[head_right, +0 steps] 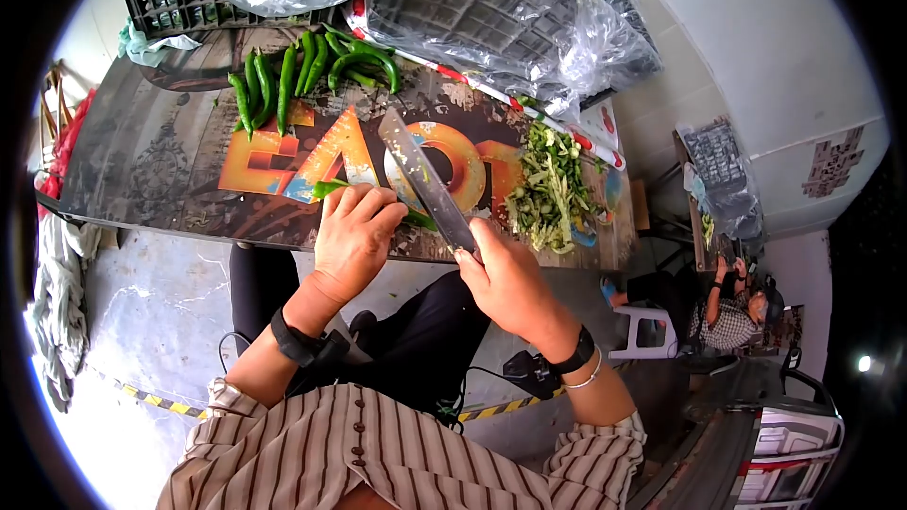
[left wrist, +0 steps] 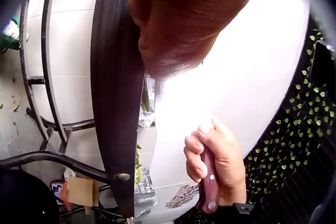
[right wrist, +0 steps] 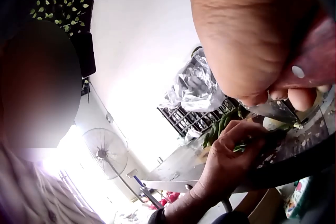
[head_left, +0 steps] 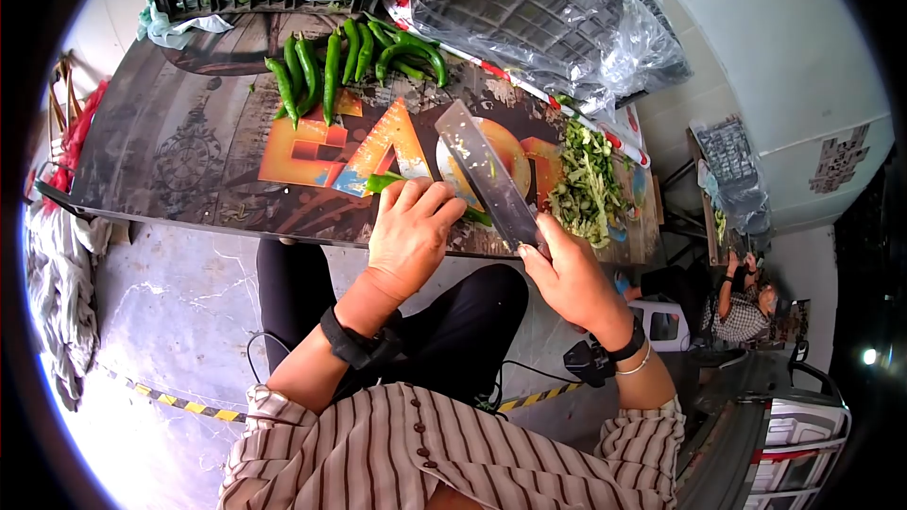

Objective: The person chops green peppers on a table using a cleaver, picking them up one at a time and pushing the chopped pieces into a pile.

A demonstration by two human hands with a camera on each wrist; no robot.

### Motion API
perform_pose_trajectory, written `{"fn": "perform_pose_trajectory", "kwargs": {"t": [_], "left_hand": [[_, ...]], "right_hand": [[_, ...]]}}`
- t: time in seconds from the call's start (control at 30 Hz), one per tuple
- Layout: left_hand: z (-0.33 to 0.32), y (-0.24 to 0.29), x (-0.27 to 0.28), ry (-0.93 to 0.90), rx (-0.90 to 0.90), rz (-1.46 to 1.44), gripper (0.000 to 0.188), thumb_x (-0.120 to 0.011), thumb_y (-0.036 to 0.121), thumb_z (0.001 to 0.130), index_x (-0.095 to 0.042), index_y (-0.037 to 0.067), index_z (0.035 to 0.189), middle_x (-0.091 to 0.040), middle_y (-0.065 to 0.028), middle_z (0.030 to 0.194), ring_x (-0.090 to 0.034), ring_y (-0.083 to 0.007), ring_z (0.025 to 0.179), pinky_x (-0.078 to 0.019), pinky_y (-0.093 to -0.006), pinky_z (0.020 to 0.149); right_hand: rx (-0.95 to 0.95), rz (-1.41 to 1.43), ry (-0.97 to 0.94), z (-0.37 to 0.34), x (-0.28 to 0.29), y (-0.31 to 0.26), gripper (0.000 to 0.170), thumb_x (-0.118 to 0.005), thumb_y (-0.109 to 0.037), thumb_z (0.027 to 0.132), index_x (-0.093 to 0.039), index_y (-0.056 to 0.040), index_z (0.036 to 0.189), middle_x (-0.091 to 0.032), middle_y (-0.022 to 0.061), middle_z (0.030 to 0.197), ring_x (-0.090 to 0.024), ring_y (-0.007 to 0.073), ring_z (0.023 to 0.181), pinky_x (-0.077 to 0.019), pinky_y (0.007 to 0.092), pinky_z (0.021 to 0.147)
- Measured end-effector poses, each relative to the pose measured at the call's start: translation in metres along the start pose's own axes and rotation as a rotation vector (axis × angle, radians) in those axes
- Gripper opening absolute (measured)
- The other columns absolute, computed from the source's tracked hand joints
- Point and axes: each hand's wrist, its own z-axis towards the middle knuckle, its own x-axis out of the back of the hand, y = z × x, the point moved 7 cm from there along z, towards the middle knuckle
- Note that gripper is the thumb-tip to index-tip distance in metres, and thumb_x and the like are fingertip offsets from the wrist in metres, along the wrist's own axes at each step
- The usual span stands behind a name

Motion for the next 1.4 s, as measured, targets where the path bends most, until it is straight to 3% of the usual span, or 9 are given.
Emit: {"fn": "perform_pose_trajectory", "kwargs": {"t": [0.1, 0.4, 0.87, 1.4], "left_hand": [[0.0, 0.002, 0.001, -0.027, 0.002, -0.001, 0.024, -0.062, 0.007, 0.074, -0.064, 0.015, 0.096, -0.059, 0.0022, 0.101, -0.053, -0.0205, 0.101, -0.038, -0.0367, 0.089], [0.0, 0.003, 0.0, -0.101, -0.021, -0.001, 0.037, -0.061, 0.002, 0.068, -0.065, 0.017, 0.102, -0.059, 0.0033, 0.104, -0.052, -0.0202, 0.104, -0.0372, -0.0387, 0.091], [0.005, 0.004, -0.005, -0.084, -0.006, 0.049, 0.011, -0.066, 0.016, 0.076, -0.064, 0.016, 0.086, -0.059, 0.0038, 0.095, -0.053, -0.0194, 0.1, -0.0364, -0.0383, 0.089], [0.006, 0.003, -0.008, -0.122, 0.022, 0.035, 0.014, -0.066, 0.015, 0.074, -0.066, 0.017, 0.088, -0.06, 0.0047, 0.096, -0.053, -0.0201, 0.101, -0.0359, -0.0382, 0.089]], "right_hand": [[0.063, -0.166, -0.092, 0.005, -0.003, -0.006, 0.019, -0.058, -0.01, 0.088, -0.045, -0.0004, 0.098, -0.058, 0.022, 0.077, -0.059, 0.0426, 0.075, -0.0459, 0.0483, 0.061], [0.077, -0.259, -0.155, 0.006, -0.004, -0.009, 0.023, -0.059, -0.011, 0.088, -0.046, 0.0007, 0.103, -0.06, 0.0224, 0.082, -0.06, 0.0423, 0.074, -0.0474, 0.049, 0.063], [0.171, -0.31, -0.184, 0.008, -0.002, -0.012, 0.023, -0.057, -0.012, 0.088, -0.045, 0.0004, 0.104, -0.06, 0.0211, 0.077, -0.06, 0.0415, 0.072, -0.0481, 0.0483, 0.061], [0.144, -0.336, -0.279, 0.015, -0.011, 0.004, 0.024, -0.057, -0.011, 0.088, -0.046, 0.005, 0.102, -0.059, 0.0216, 0.067, -0.06, 0.0405, 0.064, -0.0475, 0.0476, 0.057]]}}
